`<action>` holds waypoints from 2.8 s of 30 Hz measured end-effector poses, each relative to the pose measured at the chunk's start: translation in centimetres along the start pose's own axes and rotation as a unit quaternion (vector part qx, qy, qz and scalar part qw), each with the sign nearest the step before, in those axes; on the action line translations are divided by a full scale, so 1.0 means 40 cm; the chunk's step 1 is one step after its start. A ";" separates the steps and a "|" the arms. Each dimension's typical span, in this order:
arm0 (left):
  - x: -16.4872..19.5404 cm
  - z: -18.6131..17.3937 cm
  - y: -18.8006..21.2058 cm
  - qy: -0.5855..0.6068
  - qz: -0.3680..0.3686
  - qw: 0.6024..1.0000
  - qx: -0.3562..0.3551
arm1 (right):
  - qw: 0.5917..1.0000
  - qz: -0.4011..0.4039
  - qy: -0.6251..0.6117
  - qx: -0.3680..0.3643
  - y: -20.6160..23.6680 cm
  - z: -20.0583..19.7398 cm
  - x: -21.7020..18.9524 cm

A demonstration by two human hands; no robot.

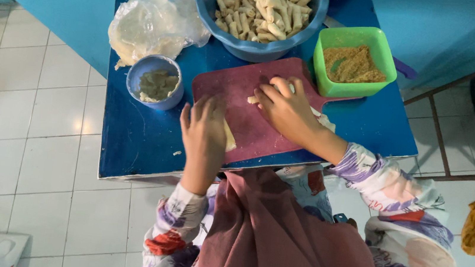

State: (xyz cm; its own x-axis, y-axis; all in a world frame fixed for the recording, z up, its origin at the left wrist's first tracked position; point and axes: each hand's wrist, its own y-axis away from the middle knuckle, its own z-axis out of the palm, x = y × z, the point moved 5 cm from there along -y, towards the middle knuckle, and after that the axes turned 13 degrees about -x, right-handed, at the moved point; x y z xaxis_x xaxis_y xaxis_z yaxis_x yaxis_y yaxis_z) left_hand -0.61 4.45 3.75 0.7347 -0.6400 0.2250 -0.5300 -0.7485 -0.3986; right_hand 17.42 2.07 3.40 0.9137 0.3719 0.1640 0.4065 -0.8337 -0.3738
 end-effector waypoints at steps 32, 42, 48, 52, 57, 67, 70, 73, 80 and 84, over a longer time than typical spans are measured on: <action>-0.082 -0.043 0.033 0.294 -0.026 0.940 -0.169 | 0.966 -0.113 -0.227 -0.045 0.027 -0.049 -0.154; -0.166 -0.090 0.019 0.276 -0.135 0.952 0.000 | 0.959 -0.107 -0.257 -0.054 0.037 -0.028 -0.153; -0.173 -0.174 0.004 0.304 -0.233 0.918 0.103 | 0.960 -0.089 -0.252 -0.085 0.032 -0.013 -0.154; -0.129 -0.197 -0.014 0.171 -0.186 0.953 0.166 | 0.953 -0.107 -0.279 -0.058 0.040 -0.021 -0.137; 0.012 -0.043 -0.044 0.109 -0.137 0.980 0.092 | 0.960 0.137 -0.245 0.013 0.072 -0.030 0.018; 0.205 0.106 0.008 0.083 0.033 0.995 -0.045 | 0.965 0.155 -0.210 -0.009 0.098 -0.018 0.092; 0.185 0.067 0.037 0.072 0.101 0.992 -0.007 | 0.973 0.114 -0.200 0.000 0.088 -0.035 0.078; 0.180 0.064 0.048 0.080 0.119 0.989 -0.032 | 0.987 0.070 -0.143 -0.021 0.092 -0.048 0.044; 0.183 0.070 0.053 0.066 0.130 0.989 -0.018 | 0.996 -0.004 -0.073 -0.043 0.080 -0.039 0.010; 0.179 0.068 0.056 0.063 0.136 0.989 -0.006 | 0.998 -0.039 0.029 -0.043 0.077 -0.029 0.002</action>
State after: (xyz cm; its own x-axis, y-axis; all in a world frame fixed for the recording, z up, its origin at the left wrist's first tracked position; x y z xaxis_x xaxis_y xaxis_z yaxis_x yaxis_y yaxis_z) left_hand 4.62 -1.34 2.03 0.5061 -0.8340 0.2198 -0.7066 -0.5471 -0.4488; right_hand 18.74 -0.92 3.32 0.8769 0.4148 0.2429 0.4727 -0.8362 -0.2782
